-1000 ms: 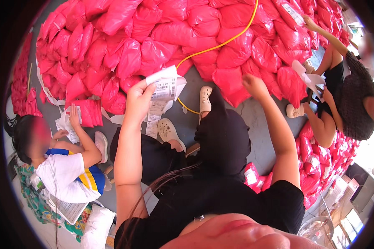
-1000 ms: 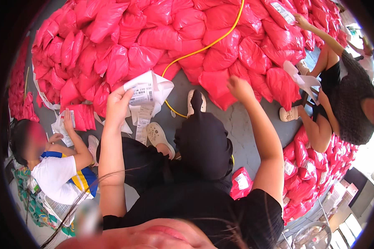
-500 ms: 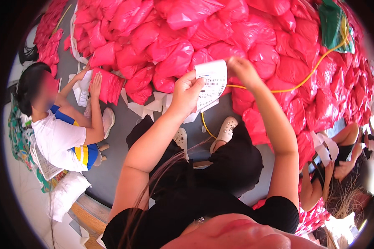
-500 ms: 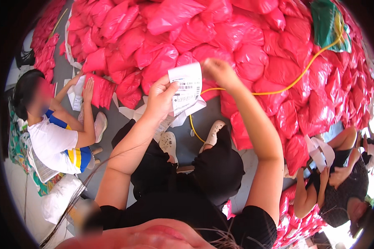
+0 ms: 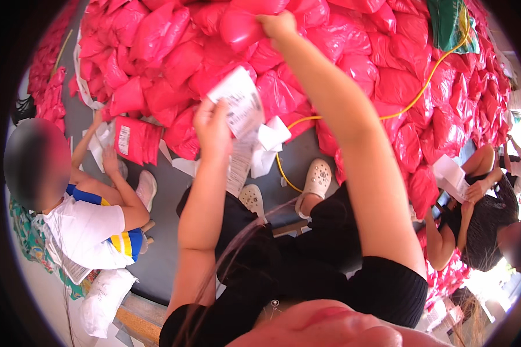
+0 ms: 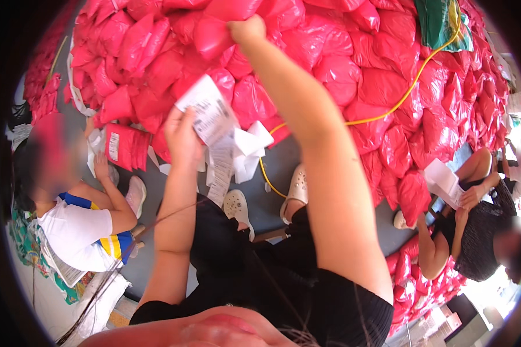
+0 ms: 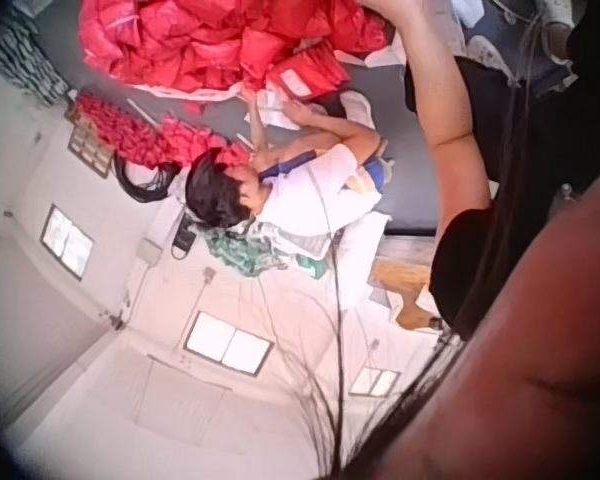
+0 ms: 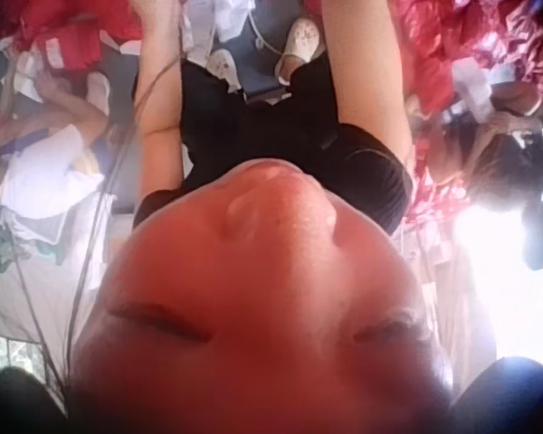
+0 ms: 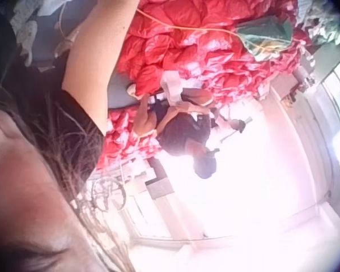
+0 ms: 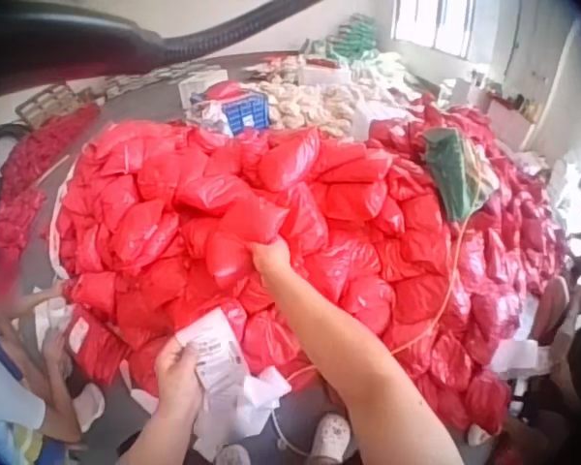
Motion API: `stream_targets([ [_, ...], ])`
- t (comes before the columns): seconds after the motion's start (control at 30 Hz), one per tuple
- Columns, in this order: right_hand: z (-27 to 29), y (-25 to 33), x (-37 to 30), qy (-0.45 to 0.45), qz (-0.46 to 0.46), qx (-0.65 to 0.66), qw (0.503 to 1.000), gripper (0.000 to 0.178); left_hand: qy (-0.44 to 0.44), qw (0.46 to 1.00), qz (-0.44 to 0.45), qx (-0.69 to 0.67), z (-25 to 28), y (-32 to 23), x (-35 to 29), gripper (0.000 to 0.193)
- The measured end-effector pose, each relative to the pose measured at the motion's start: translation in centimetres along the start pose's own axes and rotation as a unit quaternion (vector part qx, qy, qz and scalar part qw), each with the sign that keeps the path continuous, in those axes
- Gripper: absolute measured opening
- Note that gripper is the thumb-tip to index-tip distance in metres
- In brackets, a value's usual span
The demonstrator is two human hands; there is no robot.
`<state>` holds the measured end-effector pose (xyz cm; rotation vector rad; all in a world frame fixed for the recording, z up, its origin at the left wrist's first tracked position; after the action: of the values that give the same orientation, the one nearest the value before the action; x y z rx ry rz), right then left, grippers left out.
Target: The person sits on the floor surrounded by pink plastic packages and repeatedly picks up a package, peels a shipping label from a roll, and sticks it onto the package. They then place the labeled package aside and repeat the process with additional packages.
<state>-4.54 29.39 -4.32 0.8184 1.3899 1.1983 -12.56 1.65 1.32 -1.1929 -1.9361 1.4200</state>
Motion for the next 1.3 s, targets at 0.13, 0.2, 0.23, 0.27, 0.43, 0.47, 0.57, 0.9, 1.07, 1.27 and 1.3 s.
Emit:
stream_targets([
  [0.13,9.4,-1.9,-5.3,0.152,-0.014,0.207,0.966,0.01,-0.024,0.998,-0.041,-0.047,3.1,-3.2,0.8,0.027],
  [0.2,14.8,-1.1,-10.5,0.114,0.018,0.186,0.976,0.012,0.001,0.996,-0.055,-0.073,3.4,-5.0,0.7,0.027],
  [0.23,17.8,-2.3,-12.2,0.093,-0.01,0.14,0.986,0.024,0.008,0.995,-0.061,-0.079,3.7,-5.8,0.3,0.027],
  [0.27,20.1,-3.2,-14.2,0.093,-0.011,0.086,0.992,0.025,0.0,0.995,-0.078,-0.063,3.8,-6.8,-0.4,0.028],
  [0.43,25.8,-8.4,-22.9,0.157,-0.028,-0.163,0.974,0.017,0.006,0.992,-0.098,-0.077,5.5,-9.6,-3.8,0.028],
  [0.47,27.6,-10.1,-23.8,0.175,-0.06,-0.182,0.966,0.018,0.01,0.992,-0.1,-0.077,5.4,-10.0,-4.7,0.028],
  [0.57,28.5,-11.1,-26.2,0.194,-0.072,-0.138,0.969,0.022,0.022,0.988,-0.112,-0.1,5.8,-12.0,-7.7,0.025],
  [0.9,23.3,-4.4,-29.5,0.301,0.075,-0.127,0.942,0.027,0.013,0.992,-0.123,-0.012,9.7,-15.7,-16.8,0.027],
  [1.07,16.8,-3.7,-35.6,0.215,0.306,-0.509,0.775,0.022,0.008,0.997,-0.067,0.023,11.7,-15.1,-18.5,0.028],
  [1.27,13.3,-24.3,-36.2,0.28,0.182,-0.634,0.697,0.04,0.006,0.996,0.003,0.089,12.2,-10.3,-14.3,0.028],
  [1.3,12.9,-26.0,-36.3,0.259,0.198,-0.662,0.675,0.046,0.007,0.994,0.025,0.105,12.5,-9.3,-13.6,0.029],
])
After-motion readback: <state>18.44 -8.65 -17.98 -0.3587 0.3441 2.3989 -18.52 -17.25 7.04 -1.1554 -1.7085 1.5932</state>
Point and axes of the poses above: each hand's wrist, its own x-axis towards the middle knuckle, its own z-axis out of the back of the hand, y = z × x, the point moved 6 cm from there along x, towards the middle knuckle, and after that the axes turned 7 degrees about y, right-handed, at the moved point
